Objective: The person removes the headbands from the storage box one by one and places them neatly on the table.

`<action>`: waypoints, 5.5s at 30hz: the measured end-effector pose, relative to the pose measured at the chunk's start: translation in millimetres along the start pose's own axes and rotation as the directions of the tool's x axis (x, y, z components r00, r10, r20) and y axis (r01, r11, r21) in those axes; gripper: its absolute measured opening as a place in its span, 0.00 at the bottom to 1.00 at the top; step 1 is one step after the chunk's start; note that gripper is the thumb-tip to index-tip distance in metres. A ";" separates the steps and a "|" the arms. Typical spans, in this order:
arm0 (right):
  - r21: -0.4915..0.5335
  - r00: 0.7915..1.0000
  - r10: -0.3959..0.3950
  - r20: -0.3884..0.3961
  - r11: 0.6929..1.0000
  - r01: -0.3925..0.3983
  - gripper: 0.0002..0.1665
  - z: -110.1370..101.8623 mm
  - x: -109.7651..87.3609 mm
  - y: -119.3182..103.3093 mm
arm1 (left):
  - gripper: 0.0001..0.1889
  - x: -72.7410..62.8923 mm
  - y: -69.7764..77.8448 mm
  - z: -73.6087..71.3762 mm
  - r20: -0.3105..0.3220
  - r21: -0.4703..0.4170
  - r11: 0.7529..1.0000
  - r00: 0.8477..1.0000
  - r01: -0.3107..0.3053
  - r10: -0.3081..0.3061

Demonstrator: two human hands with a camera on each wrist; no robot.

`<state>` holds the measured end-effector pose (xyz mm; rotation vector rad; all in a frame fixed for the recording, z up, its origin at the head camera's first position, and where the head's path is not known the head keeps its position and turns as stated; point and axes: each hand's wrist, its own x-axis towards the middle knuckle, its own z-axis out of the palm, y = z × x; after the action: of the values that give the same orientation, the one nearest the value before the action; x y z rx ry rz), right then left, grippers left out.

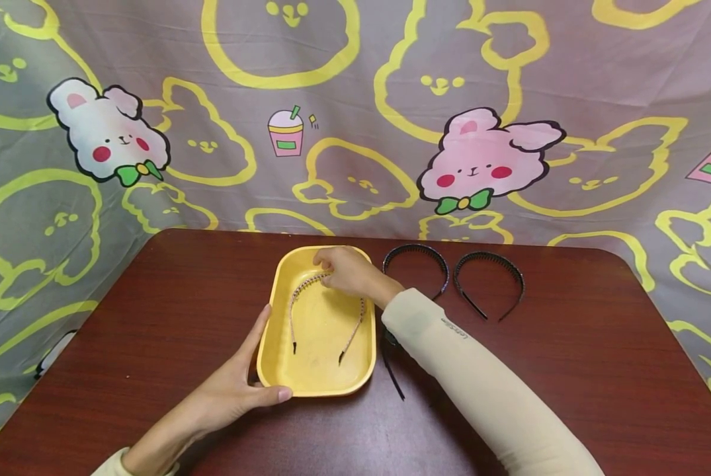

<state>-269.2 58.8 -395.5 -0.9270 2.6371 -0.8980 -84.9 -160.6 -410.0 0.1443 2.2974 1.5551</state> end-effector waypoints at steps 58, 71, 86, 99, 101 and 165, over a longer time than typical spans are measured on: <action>-0.220 0.998 -0.069 0.016 0.973 0.070 0.24 8.2 2.8 -1.2 | 0.72 -0.1 -0.2 1.0 -0.001 0.007 1.000 1.000 0.006 -0.006; -0.229 0.998 -0.045 0.044 0.972 0.054 0.26 9.9 5.4 -0.8 | 0.71 -0.3 -0.7 1.7 -0.004 0.009 1.000 1.000 0.004 -0.004; -0.217 0.995 -0.094 0.036 0.971 0.099 0.27 10.3 2.5 1.5 | 0.72 -0.3 -0.5 2.0 -0.003 -0.016 1.000 1.000 0.002 -0.002; -0.153 0.990 -0.137 -0.027 0.979 0.132 0.23 8.6 2.8 1.5 | 0.71 -1.4 1.3 1.6 -0.009 -0.015 1.000 1.000 0.013 -0.013; -0.144 0.990 -0.138 -0.032 0.981 0.132 0.23 8.1 2.8 1.4 | 0.71 -1.4 1.7 1.4 -0.009 -0.015 1.000 1.000 0.011 -0.012; 0.073 0.975 -0.039 -0.217 0.996 0.056 0.16 -66.3 -63.7 7.8 | 0.71 0.7 3.2 3.0 -0.008 -0.023 1.000 1.000 0.016 -0.016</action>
<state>-248.2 135.1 -348.1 -0.9254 2.7426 -1.1667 -84.9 -156.5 -408.3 0.1137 2.2810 1.5766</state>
